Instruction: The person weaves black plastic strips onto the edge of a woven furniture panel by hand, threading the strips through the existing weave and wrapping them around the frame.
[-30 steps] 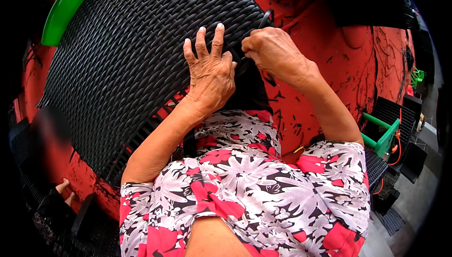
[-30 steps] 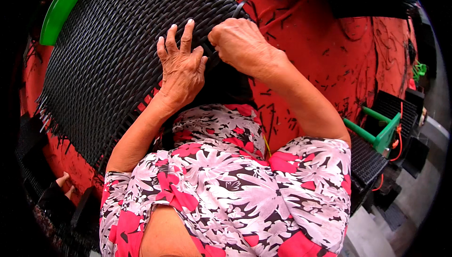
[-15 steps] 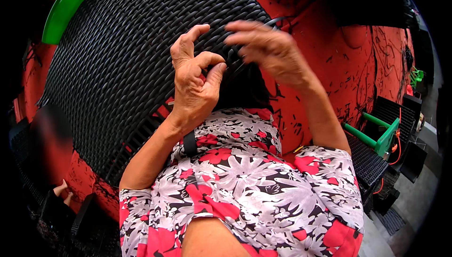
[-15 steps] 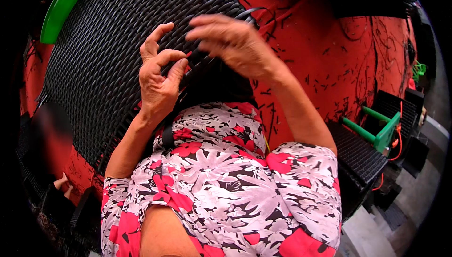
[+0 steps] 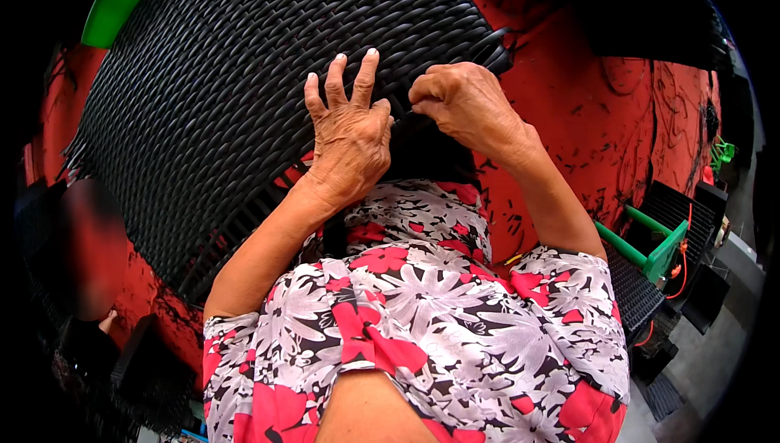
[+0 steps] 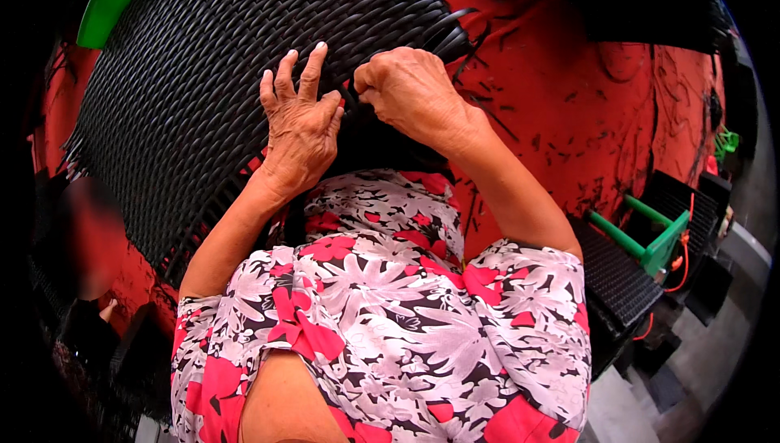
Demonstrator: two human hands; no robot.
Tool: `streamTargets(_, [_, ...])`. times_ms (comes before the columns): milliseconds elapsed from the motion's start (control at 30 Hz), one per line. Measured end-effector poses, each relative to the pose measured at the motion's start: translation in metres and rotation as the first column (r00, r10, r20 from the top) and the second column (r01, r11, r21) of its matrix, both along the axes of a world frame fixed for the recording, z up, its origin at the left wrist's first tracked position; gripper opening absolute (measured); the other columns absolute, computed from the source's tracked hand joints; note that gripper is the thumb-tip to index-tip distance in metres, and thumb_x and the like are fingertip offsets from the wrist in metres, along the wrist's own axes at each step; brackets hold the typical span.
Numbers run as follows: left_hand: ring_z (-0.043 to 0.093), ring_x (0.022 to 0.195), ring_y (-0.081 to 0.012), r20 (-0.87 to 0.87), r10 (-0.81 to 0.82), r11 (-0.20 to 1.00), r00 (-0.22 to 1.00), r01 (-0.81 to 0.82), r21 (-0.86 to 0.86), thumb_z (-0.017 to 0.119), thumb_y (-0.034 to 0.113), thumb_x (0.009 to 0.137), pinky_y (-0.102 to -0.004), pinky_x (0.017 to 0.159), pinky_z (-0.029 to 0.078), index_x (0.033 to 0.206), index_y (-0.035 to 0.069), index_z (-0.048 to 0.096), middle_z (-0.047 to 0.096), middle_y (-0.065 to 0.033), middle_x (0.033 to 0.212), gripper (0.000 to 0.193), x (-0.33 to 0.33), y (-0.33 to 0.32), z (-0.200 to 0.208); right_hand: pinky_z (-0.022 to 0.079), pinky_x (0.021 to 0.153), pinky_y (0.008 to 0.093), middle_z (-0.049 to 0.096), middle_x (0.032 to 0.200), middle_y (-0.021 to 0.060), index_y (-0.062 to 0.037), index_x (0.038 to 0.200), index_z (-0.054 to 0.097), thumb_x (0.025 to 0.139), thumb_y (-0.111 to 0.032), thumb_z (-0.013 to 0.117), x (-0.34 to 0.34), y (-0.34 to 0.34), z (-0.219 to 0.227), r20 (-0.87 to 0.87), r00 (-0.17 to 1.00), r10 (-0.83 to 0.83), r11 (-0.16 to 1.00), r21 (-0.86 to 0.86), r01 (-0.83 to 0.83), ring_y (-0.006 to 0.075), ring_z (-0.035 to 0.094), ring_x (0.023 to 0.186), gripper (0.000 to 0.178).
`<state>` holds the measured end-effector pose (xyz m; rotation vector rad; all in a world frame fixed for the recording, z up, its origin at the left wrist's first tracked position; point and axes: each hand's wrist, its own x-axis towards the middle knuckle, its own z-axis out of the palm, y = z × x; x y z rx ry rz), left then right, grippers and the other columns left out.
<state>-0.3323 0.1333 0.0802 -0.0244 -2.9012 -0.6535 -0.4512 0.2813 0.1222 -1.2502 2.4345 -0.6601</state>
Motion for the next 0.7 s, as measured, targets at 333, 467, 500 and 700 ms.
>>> streamTargets(333, [0.043, 0.127, -0.0284, -0.043, 0.220, 0.821, 0.974, -0.162, 0.548, 0.070, -0.001, 0.076, -0.0352, 0.106, 0.033, 0.083, 0.004, 0.071, 0.051, -0.0117, 0.136, 0.009, 0.003, -0.015, 0.027, 0.054, 0.071, 0.0344, 0.067, 0.098, 0.0098, -0.0053, 0.094, 0.072, 0.083, -0.003, 0.066, 0.009, -0.007, -0.014, 0.216, 0.976, 0.033, 0.905, -0.420, 0.062, 0.0253, 0.067, 0.080, 0.013])
streamTargets(467, [0.039, 0.128, -0.0309, -0.059, 0.144, 0.766, 0.988, -0.074, 0.639, 0.071, 0.004, 0.078, -0.0403, 0.106, 0.030, 0.082, 0.005, 0.069, 0.050, -0.0117, 0.135, 0.004, 0.016, -0.032, 0.040, 0.052, 0.066, 0.0289, 0.069, 0.091, 0.0065, -0.0009, 0.093, 0.071, 0.080, -0.002, 0.071, 0.014, -0.012, -0.006, 0.540, 0.834, 0.115, 0.902, -0.409, 0.140, 0.0155, 0.065, 0.077, 0.012])
streamTargets(500, [0.040, 0.128, -0.0309, -0.090, 0.177, 0.833, 0.980, -0.100, 0.544, 0.071, 0.003, 0.079, -0.0401, 0.106, 0.031, 0.083, 0.004, 0.069, 0.051, -0.0122, 0.135, 0.004, 0.023, -0.032, 0.037, 0.052, 0.065, 0.0284, 0.069, 0.088, 0.0060, -0.0002, 0.091, 0.071, 0.080, -0.002, 0.072, 0.012, -0.013, -0.003, 0.570, 0.815, 0.104, 0.924, -0.359, 0.133, 0.0145, 0.065, 0.076, 0.012])
streamTargets(700, [0.031, 0.135, -0.0361, -0.084, 0.097, 0.988, 0.992, -0.086, 0.127, 0.068, 0.011, 0.083, -0.0467, 0.111, 0.019, 0.090, 0.006, 0.071, 0.043, -0.0140, 0.145, 0.009, 0.042, -0.029, 0.006, 0.051, 0.063, 0.0377, 0.066, 0.075, 0.0141, 0.0016, 0.081, 0.069, 0.075, -0.005, 0.066, 0.017, -0.013, 0.000, 0.035, 0.996, 0.085, 0.989, -0.125, -0.080, 0.0294, 0.065, 0.066, 0.009])
